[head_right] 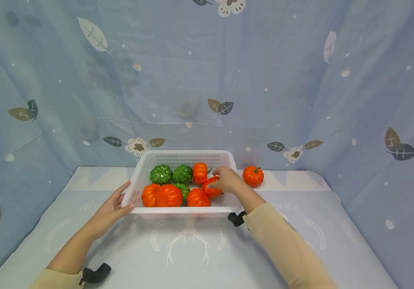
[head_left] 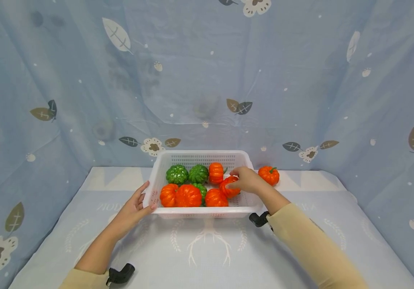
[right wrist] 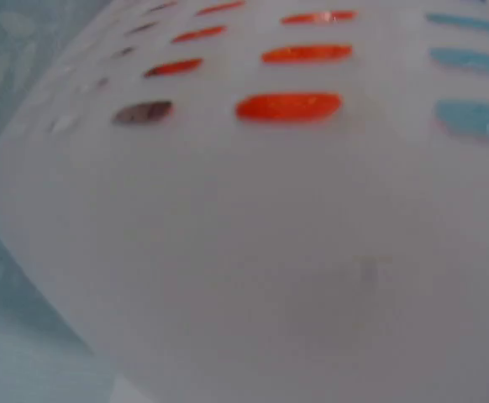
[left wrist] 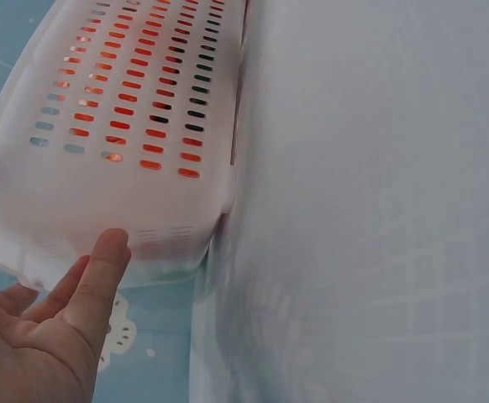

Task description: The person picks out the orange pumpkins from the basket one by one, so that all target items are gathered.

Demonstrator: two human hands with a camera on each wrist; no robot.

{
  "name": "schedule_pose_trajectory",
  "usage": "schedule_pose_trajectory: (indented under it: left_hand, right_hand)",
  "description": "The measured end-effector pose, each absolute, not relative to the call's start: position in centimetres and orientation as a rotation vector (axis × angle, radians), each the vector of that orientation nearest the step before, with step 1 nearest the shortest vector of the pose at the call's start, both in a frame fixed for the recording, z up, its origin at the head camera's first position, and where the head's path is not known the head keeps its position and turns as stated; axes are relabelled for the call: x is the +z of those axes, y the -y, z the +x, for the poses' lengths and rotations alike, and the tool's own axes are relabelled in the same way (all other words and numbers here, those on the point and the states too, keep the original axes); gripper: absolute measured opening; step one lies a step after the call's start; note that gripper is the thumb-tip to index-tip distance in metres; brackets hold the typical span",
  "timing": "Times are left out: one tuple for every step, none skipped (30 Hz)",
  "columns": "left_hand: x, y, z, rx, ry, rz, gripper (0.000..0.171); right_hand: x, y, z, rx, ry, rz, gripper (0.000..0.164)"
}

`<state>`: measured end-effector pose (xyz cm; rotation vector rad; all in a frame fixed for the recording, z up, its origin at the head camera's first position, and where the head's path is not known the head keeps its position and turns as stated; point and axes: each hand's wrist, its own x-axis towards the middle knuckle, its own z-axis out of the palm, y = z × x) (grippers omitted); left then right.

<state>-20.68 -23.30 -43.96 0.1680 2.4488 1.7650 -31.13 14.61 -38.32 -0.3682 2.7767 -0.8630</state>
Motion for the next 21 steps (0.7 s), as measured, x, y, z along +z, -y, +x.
schedule_pose_trajectory:
  left_hand:
    - [-43.9, 23.3, -20.7, 1.769, -2.444, 0.17, 0.093]
    - [-43.9, 23.3, -20.7, 1.768, -2.446, 0.171, 0.093]
    - [-43.9, 23.3, -20.7, 1.769, -2.445, 0.172, 0.092]
    - [-43.9, 23.3, -20.7, 1.77, -2.446, 0.173, 0.092]
    - [-43.9, 23.3, -20.7, 1.77, -2.447, 0.174, 0.092]
    - [-43.9, 23.3, -20.7, 1.767, -2.449, 0.175, 0.092]
    - [-43.9, 23.3, -20.7, 1.765, -2.451, 0.178, 0.092]
    - [-43.9, 23.3, -20.7, 1.764, -2.452, 0.179, 0.092]
    - [-44.0, 23.3, -20.6, 1.765, -2.451, 0.181, 0.092]
    - [-44.0, 23.3, -20.6, 1.766, -2.449, 0.182, 0.092]
    - [-44.0, 23.3, -20.6, 1.769, -2.447, 0.184, 0.091]
    - [-43.9, 23.3, -20.6, 1.772, -2.445, 0.184, 0.091]
    - [-43.9, 23.3, -20.6, 1.774, -2.445, 0.183, 0.091]
    - [-43.9, 23.3, -20.6, 1.775, -2.444, 0.183, 0.091]
    - [-43.9, 23.3, -20.6, 1.775, -2.444, 0.183, 0.091]
    - [-43.9, 23.3, -20.6, 1.774, -2.445, 0.183, 0.091]
    - [-43.9, 23.3, -20.6, 1.775, -2.445, 0.181, 0.091]
    - [-43.9, 23.3, -20.6, 1.771, -2.447, 0.18, 0.091]
    - [-43.9, 23.3, -20.6, 1.766, -2.45, 0.179, 0.091]
    - [-43.9, 23.3, -20.5, 1.763, -2.451, 0.177, 0.091]
    - [-43.9, 23.2, -20.5, 1.761, -2.452, 0.176, 0.092]
  right_hand:
    - [-38.2, -14.5, -31.2, -0.859, -2.766, -0.355, 0.056]
    - [-38.2, -14.5, -31.2, -0.852, -2.756, -0.347, 0.057]
    - [-38.1, -14.4, -31.3, -0.847, -2.746, -0.34, 0.057]
    - [-38.0, -14.4, -31.3, -0.838, -2.74, -0.334, 0.057]
    - [-38.0, -14.3, -31.4, -0.83, -2.734, -0.321, 0.057]
    - [-38.1, -14.2, -31.4, -0.817, -2.732, -0.314, 0.058]
    - [-38.1, -14.2, -31.5, -0.799, -2.733, -0.309, 0.057]
    - [-38.2, -14.1, -31.5, -0.783, -2.736, -0.307, 0.057]
    - [-38.2, -14.0, -31.6, -0.769, -2.74, -0.305, 0.056]
    - [-38.3, -13.9, -31.6, -0.763, -2.744, -0.296, 0.055]
    - [-38.4, -13.9, -31.6, -0.763, -2.749, -0.285, 0.054]
    - [-38.4, -13.8, -31.6, -0.765, -2.755, -0.277, 0.052]
    - [-38.4, -13.7, -31.5, -0.768, -2.762, -0.268, 0.051]
    - [-38.4, -13.7, -31.4, -0.775, -2.768, -0.257, 0.05]
    - [-38.4, -13.6, -31.4, -0.78, -2.776, -0.249, 0.05]
    - [-38.4, -13.6, -31.3, -0.788, -2.782, -0.239, 0.049]
    - [-38.4, -13.5, -31.2, -0.788, -2.791, -0.237, 0.049]
    - [-38.4, -13.5, -31.1, -0.79, -2.798, -0.237, 0.049]
    - [-38.4, -13.5, -31.1, -0.793, -2.803, -0.235, 0.049]
    - [-38.4, -13.5, -31.0, -0.79, -2.809, -0.238, 0.048]
    - [-38.4, -13.5, -31.0, -0.79, -2.812, -0.237, 0.048]
